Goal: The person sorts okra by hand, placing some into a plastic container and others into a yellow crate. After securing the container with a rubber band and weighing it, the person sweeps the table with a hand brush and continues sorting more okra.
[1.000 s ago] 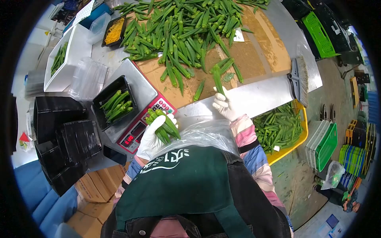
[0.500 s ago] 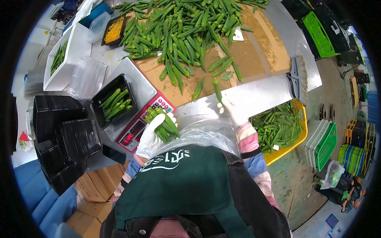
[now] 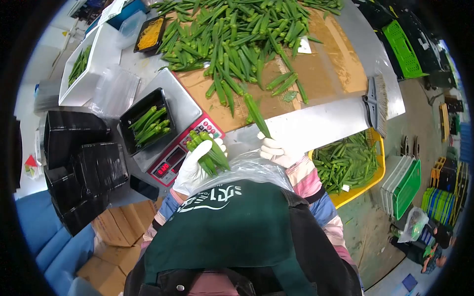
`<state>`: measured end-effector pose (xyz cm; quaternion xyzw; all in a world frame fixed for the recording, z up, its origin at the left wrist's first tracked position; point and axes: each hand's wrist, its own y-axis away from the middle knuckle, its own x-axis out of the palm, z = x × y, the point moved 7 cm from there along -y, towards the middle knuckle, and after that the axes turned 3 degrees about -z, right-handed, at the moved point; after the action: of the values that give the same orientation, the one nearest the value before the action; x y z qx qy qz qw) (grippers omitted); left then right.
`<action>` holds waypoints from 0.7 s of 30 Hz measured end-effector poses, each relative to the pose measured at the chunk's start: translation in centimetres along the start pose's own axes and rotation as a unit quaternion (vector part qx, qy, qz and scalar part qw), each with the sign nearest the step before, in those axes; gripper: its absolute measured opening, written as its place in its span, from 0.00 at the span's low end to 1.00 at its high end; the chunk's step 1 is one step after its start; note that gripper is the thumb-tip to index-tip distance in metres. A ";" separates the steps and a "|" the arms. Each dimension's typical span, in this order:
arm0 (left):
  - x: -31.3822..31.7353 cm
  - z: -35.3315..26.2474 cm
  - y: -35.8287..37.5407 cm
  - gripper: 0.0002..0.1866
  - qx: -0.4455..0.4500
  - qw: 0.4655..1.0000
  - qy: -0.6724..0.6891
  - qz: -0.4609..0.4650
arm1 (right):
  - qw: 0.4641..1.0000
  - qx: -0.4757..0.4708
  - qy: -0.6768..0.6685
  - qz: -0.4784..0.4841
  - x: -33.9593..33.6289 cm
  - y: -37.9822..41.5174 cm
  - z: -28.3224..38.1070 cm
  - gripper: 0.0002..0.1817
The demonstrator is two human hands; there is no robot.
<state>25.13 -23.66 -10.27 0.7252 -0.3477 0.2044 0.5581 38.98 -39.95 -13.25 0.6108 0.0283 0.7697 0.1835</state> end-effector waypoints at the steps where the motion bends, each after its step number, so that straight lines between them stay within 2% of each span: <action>1: 0.2 0.0 0.0 0.16 -0.002 1.000 0.001 0.009 | 1.000 0.005 -0.005 0.006 0.7 -0.3 -0.2 0.16; 6: 0.3 -0.2 0.0 0.16 0.015 0.999 -0.016 0.023 | 1.000 0.024 0.019 0.006 1.5 -1.4 -0.9 0.21; 8: -0.1 -0.2 -0.3 0.17 0.011 0.999 -0.024 0.030 | 0.999 0.026 0.031 0.006 1.7 -1.8 -1.2 0.21; 9: 0.0 -0.3 -0.4 0.18 0.014 0.999 -0.030 0.038 | 0.999 0.041 0.021 -0.003 2.1 -2.1 -1.4 0.18; 11: -0.2 -0.4 -0.7 0.18 0.025 0.998 -0.029 0.045 | 0.980 -0.026 0.165 -0.110 2.1 -2.1 -0.6 0.15; 13: 0.1 -0.6 -0.5 0.17 0.034 0.998 -0.030 0.045 | 0.955 -0.070 0.246 -0.148 2.4 -2.3 0.7 0.12; 16: 0.0 -0.6 -0.6 0.17 0.041 0.997 -0.029 0.055 | 0.958 -0.086 0.221 -0.162 2.3 -2.6 0.8 0.12; 18: -0.5 -0.5 -0.7 0.17 0.038 0.998 -0.028 0.036 | 0.954 -0.128 0.210 -0.172 -0.1 -1.8 1.9 0.12; 21: -0.9 -0.5 -0.7 0.17 0.039 0.998 -0.024 0.031 | 0.955 -0.218 0.097 -0.176 -4.2 1.7 5.3 0.10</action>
<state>25.08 -22.89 -11.20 0.7400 -0.3751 0.2173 0.5143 44.41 -43.84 -15.32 0.4637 -0.0153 0.7684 0.4407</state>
